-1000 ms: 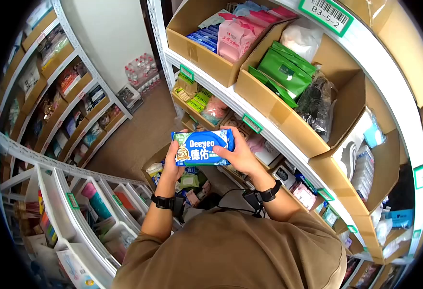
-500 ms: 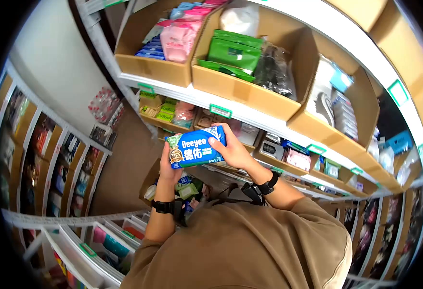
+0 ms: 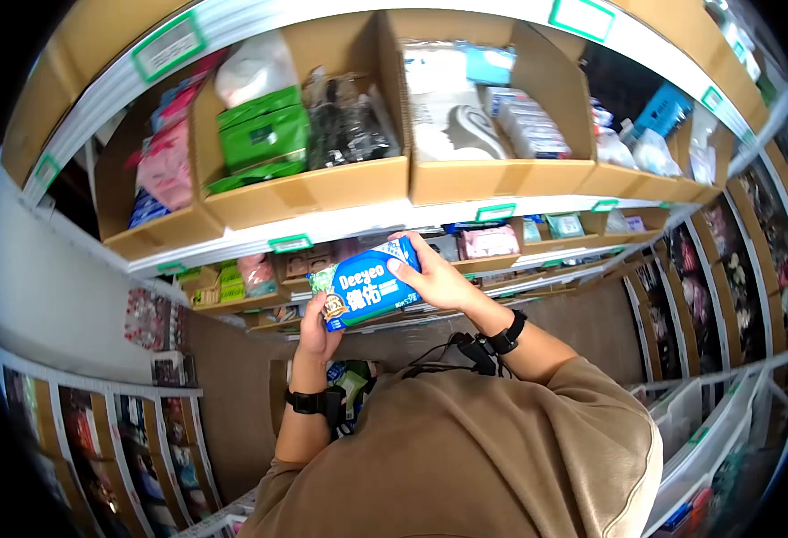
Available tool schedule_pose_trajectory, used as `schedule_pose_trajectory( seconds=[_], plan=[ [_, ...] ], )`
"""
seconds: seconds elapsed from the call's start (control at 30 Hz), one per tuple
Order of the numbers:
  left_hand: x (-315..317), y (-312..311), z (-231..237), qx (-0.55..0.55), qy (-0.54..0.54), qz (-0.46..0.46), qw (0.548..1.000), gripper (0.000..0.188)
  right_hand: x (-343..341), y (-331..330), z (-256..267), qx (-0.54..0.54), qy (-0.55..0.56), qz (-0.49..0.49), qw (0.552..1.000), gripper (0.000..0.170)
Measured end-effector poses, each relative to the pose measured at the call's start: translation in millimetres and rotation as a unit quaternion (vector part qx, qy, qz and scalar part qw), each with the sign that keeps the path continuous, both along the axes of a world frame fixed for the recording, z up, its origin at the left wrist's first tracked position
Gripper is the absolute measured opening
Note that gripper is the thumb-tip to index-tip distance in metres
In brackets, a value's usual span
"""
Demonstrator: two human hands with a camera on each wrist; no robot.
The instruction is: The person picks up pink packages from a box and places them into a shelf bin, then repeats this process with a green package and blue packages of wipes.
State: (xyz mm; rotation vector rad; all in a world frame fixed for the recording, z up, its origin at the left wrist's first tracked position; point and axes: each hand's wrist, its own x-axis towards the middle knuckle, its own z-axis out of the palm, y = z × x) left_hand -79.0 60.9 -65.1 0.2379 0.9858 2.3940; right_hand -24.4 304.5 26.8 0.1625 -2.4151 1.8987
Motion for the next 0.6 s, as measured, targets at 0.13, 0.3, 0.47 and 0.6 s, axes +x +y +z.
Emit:
schedule_pose_trajectory(
  seconds=[0.13, 0.3, 0.47, 0.6],
  plan=[
    [-2, 39, 3, -0.016, -0.001, -0.069, 0.997, 0.051, 18, 37, -8, -0.011, 0.006, -0.055, 0.998, 0.055],
    [-5, 92, -10, -0.068, 0.034, -0.136, 0.988, 0.057, 45, 92, -9, -0.004, 0.033, -0.095, 0.995, 0.055],
    [9, 158, 10, -0.121, 0.070, -0.261, 0.955, 0.067, 75, 157, -23, -0.023, 0.029, -0.114, 0.993, 0.056],
    [4, 213, 6, -0.186, 0.070, -0.307, 0.931, 0.060, 93, 203, -51, -0.033, 0.071, -0.163, 0.984, 0.058]
  ],
)
